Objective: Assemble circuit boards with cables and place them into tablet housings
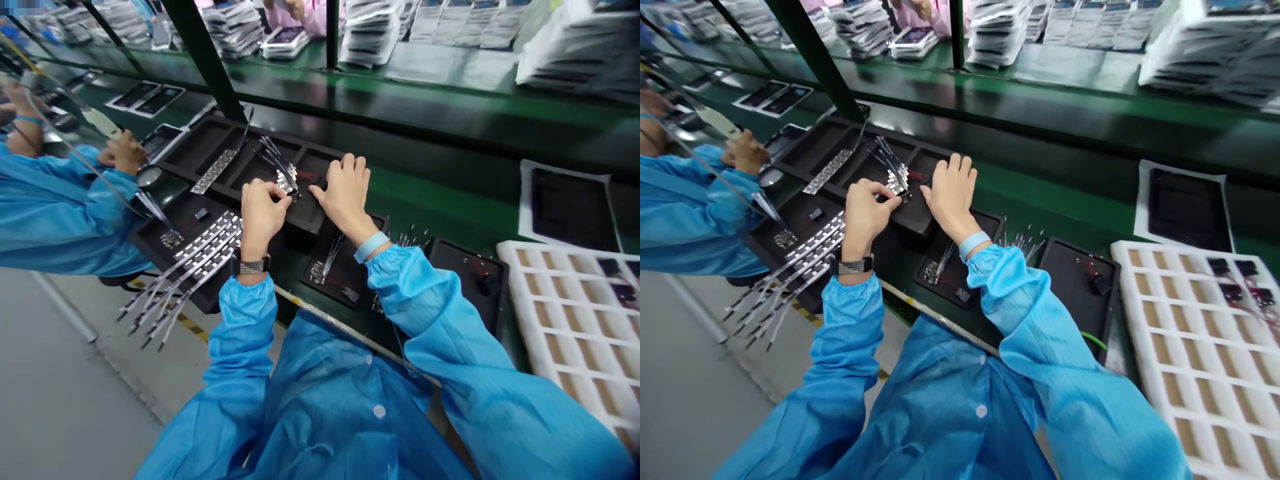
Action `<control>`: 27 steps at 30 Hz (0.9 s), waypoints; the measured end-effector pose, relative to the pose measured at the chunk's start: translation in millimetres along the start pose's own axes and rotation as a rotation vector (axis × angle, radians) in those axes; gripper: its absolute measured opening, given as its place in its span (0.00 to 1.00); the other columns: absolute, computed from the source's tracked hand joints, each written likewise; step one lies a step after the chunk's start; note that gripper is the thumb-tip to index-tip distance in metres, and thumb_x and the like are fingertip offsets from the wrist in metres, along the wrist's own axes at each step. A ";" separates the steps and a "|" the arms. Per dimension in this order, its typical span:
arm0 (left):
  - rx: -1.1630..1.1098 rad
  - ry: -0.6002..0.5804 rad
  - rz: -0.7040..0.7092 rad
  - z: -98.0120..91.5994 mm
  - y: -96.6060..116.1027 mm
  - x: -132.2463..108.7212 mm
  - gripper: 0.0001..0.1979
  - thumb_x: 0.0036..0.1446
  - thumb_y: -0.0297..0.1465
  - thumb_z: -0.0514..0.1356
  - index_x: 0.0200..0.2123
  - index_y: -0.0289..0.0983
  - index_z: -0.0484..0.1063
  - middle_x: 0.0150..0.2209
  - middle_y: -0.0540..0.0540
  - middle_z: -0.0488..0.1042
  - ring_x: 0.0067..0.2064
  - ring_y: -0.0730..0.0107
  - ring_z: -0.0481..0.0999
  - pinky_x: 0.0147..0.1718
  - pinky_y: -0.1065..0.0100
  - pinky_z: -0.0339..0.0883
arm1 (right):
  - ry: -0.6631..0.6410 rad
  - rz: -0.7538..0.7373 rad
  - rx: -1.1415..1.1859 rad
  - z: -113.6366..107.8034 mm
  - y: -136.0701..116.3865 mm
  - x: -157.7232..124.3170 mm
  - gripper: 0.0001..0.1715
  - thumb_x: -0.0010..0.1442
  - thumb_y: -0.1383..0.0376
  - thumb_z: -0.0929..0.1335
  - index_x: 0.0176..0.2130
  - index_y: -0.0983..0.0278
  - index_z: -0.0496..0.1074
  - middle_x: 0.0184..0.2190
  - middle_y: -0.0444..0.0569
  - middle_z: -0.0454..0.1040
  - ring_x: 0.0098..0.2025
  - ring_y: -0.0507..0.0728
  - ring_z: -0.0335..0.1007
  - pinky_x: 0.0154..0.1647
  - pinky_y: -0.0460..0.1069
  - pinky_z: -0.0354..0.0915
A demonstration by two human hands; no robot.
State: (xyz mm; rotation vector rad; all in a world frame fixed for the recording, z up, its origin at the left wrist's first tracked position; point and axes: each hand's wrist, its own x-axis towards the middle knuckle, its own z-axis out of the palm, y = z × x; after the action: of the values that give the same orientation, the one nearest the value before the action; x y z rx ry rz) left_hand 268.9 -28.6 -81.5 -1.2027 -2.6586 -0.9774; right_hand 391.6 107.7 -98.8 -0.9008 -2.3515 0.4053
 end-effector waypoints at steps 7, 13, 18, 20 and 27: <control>-0.127 0.020 -0.047 -9.4 4.2 4.6 0.03 0.59 0.30 0.66 0.32 0.39 0.78 0.34 0.46 0.77 0.41 0.59 0.76 0.50 0.58 0.72 | -0.044 0.077 -0.069 -20.5 -9.3 -3.4 0.15 0.68 0.60 0.74 0.47 0.68 0.71 0.58 0.72 0.66 0.65 0.82 0.58 0.63 0.78 0.60; -0.267 0.051 -0.062 -11.4 2.7 7.9 0.02 0.59 0.29 0.66 0.33 0.38 0.78 0.33 0.46 0.80 0.36 0.63 0.78 0.42 0.62 0.72 | -0.015 0.047 -0.040 -18.4 -2.6 -4.4 0.09 0.70 0.61 0.72 0.43 0.64 0.72 0.56 0.68 0.69 0.63 0.80 0.61 0.60 0.77 0.63; -0.329 0.043 -0.073 -14.2 5.3 10.7 0.03 0.58 0.27 0.65 0.32 0.38 0.77 0.33 0.46 0.81 0.35 0.64 0.79 0.40 0.64 0.72 | 0.023 0.056 -0.027 -13.4 1.7 -0.3 0.17 0.67 0.57 0.75 0.46 0.66 0.72 0.56 0.70 0.69 0.63 0.81 0.61 0.60 0.78 0.63; -0.328 0.033 -0.074 -14.1 4.5 10.9 0.02 0.58 0.27 0.66 0.32 0.38 0.77 0.33 0.46 0.81 0.34 0.65 0.79 0.39 0.64 0.72 | 0.038 0.044 -0.040 -13.0 3.5 1.2 0.19 0.66 0.56 0.76 0.46 0.67 0.73 0.55 0.69 0.69 0.62 0.80 0.61 0.59 0.76 0.64; -0.171 -0.046 -0.090 -10.6 -1.0 7.0 0.03 0.58 0.30 0.67 0.31 0.38 0.80 0.33 0.46 0.82 0.38 0.62 0.81 0.42 0.65 0.71 | 0.025 0.004 -0.043 -9.3 8.4 1.9 0.11 0.67 0.58 0.75 0.42 0.64 0.78 0.53 0.61 0.73 0.61 0.73 0.62 0.58 0.67 0.63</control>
State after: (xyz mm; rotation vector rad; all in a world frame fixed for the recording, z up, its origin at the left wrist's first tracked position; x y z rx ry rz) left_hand 261.3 -30.6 -71.4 -1.1568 -2.7339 -1.2282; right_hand 400.4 115.7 -94.6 -0.9257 -2.3441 0.3439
